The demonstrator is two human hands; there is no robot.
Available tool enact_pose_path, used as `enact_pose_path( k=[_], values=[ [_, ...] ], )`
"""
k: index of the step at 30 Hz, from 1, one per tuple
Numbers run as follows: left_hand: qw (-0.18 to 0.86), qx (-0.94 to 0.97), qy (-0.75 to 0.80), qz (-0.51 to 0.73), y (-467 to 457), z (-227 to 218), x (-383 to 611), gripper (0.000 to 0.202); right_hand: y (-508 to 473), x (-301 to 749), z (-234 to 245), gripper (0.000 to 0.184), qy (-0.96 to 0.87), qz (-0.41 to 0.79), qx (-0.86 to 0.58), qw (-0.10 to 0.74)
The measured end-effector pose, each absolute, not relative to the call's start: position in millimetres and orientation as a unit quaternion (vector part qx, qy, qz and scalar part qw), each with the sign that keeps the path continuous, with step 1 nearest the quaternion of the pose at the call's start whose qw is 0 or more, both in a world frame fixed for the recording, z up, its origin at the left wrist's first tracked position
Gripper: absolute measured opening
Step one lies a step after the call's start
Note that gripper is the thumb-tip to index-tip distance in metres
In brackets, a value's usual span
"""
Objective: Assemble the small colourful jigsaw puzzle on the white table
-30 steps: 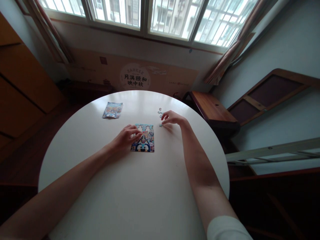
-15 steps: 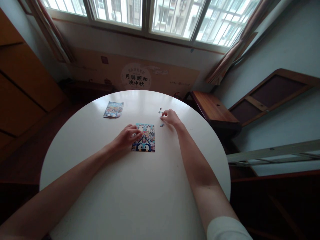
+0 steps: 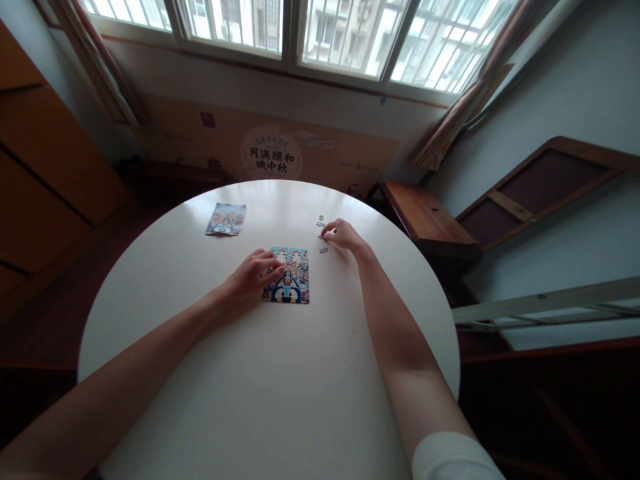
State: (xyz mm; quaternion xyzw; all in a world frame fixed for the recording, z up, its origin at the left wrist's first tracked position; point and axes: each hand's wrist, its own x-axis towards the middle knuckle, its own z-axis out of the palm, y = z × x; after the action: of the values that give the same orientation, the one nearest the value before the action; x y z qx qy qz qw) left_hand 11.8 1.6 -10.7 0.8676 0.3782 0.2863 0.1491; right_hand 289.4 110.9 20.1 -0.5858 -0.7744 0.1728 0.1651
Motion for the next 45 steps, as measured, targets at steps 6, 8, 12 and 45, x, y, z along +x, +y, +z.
enact_pose_path(
  k=[6,8,12,45],
  values=[
    [0.125,0.886,0.358,0.266,-3,-4,14,0.034,112,287,17,0.02,-0.743,0.221,-0.605,0.18],
    [0.122,0.889,0.357,0.261,-4,-3,14,0.034,113,287,16,0.023,-0.741,0.236,-0.6,0.189],
    [0.125,0.888,0.358,0.262,-4,-2,14,0.032,115,289,14,0.022,-0.742,0.249,-0.592,0.191],
    [0.099,0.895,0.363,0.239,-7,-2,16,0.028,92,231,46,0.017,-0.838,0.38,-0.385,0.075]
  ],
)
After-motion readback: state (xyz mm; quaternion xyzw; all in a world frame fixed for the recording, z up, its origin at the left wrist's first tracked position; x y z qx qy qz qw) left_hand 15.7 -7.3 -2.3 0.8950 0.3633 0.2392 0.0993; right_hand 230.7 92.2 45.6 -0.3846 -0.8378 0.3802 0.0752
